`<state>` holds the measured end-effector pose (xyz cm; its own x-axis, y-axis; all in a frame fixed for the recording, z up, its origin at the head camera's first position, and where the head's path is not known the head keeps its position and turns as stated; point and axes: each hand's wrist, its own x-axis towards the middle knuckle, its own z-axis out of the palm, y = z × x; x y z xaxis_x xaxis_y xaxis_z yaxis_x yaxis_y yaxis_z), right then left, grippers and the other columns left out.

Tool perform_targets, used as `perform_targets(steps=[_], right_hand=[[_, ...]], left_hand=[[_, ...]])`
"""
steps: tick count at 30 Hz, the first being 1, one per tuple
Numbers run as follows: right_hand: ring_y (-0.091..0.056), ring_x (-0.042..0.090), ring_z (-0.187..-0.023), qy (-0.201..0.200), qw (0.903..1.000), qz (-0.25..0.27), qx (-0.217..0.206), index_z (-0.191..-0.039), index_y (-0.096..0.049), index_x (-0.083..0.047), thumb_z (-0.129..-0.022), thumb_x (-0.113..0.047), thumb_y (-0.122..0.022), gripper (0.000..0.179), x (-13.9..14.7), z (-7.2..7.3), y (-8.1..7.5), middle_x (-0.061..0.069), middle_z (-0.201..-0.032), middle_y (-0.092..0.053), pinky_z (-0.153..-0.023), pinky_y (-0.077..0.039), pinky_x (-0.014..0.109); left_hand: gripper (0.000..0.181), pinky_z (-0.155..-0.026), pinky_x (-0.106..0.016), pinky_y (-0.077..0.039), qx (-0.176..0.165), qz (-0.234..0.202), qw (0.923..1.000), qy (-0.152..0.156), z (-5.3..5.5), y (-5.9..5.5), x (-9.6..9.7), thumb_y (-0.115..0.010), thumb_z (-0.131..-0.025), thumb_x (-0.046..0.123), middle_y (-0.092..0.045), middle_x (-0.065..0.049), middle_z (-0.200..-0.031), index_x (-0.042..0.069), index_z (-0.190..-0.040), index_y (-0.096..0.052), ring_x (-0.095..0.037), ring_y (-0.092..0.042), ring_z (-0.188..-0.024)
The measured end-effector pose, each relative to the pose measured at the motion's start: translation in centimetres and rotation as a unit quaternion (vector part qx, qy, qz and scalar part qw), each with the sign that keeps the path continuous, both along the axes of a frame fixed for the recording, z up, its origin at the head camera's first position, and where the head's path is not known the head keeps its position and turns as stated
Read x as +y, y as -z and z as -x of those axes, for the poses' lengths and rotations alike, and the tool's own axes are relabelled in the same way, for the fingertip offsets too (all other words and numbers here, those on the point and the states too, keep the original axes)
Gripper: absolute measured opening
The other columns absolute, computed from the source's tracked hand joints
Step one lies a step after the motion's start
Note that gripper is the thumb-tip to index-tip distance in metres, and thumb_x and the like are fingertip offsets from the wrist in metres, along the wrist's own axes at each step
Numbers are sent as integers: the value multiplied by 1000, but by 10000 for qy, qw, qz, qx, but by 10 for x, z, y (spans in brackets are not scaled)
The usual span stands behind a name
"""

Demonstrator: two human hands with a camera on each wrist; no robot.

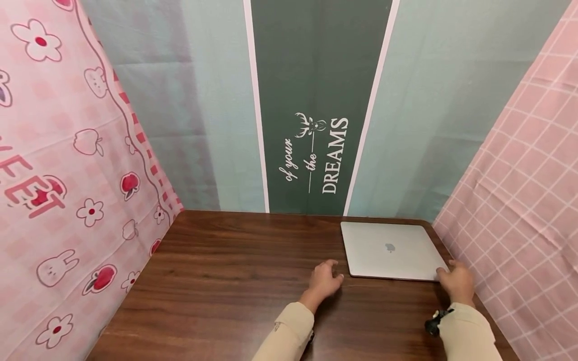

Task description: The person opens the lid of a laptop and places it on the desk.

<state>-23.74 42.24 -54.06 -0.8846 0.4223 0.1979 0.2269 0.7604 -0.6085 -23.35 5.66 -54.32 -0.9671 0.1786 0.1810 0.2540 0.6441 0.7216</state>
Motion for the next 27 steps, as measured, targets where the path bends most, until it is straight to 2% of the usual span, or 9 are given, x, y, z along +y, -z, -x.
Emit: perform_targets(steps=[4, 7, 10, 14, 16, 17, 20, 24, 27], right_hand=[[-42, 53, -105, 214, 9992, 283, -193, -118, -47, 18, -82, -14, -51, 48, 4, -1, 5, 39, -115, -47, -88, -35, 55], [-40, 53, -109, 264, 9979, 504, -310, -120, -44, 21, -84, -16, -51, 51, 5, 0, 6, 39, -120, -44, -92, -32, 54], [-38, 54, -110, 132, 9977, 458, -486, -121, -42, 23, -83, -16, -51, 55, 4, 1, 5, 40, -122, -41, -93, -31, 55], [-41, 56, -105, -104, 9982, -16, -587, -117, -43, 24, -79, -15, -56, 56, 3, 0, 5, 42, -117, -42, -89, -33, 57], [-43, 56, -101, -203, 9982, -265, -502, -114, -44, 25, -77, -14, -57, 55, 3, 1, 6, 42, -113, -45, -87, -34, 58], [-44, 56, -100, -266, 9979, -369, -458, -112, -45, 26, -76, -13, -57, 55, 3, 1, 6, 43, -111, -46, -86, -35, 58], [-45, 57, -98, -439, 9966, -568, -414, -110, -45, 28, -76, -14, -57, 55, 2, 2, 5, 44, -109, -46, -84, -35, 59], [-43, 60, -97, -529, 9936, -642, -768, -109, -44, 27, -79, -19, -55, 56, 0, 3, 4, 45, -109, -45, -84, -32, 61], [-40, 61, -96, -583, 9901, -661, -1088, -105, -44, 27, -80, -21, -52, 55, 0, 5, 5, 47, -106, -44, -83, -26, 63]], left_hand=[[40, -71, -31, -47, -638, -822, 9946, 74, 6, -2, 9, -72, -79, 16, -63, -7, -85, 3, -115, -61, -20, -59, -80], [44, -71, -33, -48, -1263, -1457, 9812, 18, 11, -4, 13, -72, -79, 16, -64, -9, -90, 2, -118, -59, -21, -60, -83], [47, -67, -33, -49, -1798, -2241, 9578, 3, 13, -3, 16, -71, -79, 13, -64, -9, -92, -1, -121, -56, -22, -61, -81], [49, -70, -36, -51, -2323, -3305, 9147, 126, 14, 3, 21, -68, -80, 6, -63, -9, -94, -7, -124, -49, -25, -62, -83], [51, -76, -39, -51, -2508, -3580, 8992, 216, 15, 5, 24, -67, -81, 6, -62, -9, -97, -8, -126, -47, -25, -61, -88], [52, -79, -41, -50, -2554, -3658, 8946, 270, 16, 6, 25, -67, -82, 6, -62, -9, -98, -8, -127, -46, -24, -61, -91], [56, -83, -44, -48, -2659, -3721, 8886, 362, 17, 8, 30, -67, -82, 9, -63, -9, -100, -8, -130, -43, -22, -60, -95], [58, -83, -45, -46, -2669, -3598, 8931, 401, 18, 9, 35, -68, -81, 9, -63, -11, -104, -8, -131, -42, -21, -58, -96], [59, -81, -44, -47, -2610, -3432, 9016, 341, 17, 8, 38, -69, -80, 9, -62, -14, -109, -6, -131, -43, -22, -58, -95]])
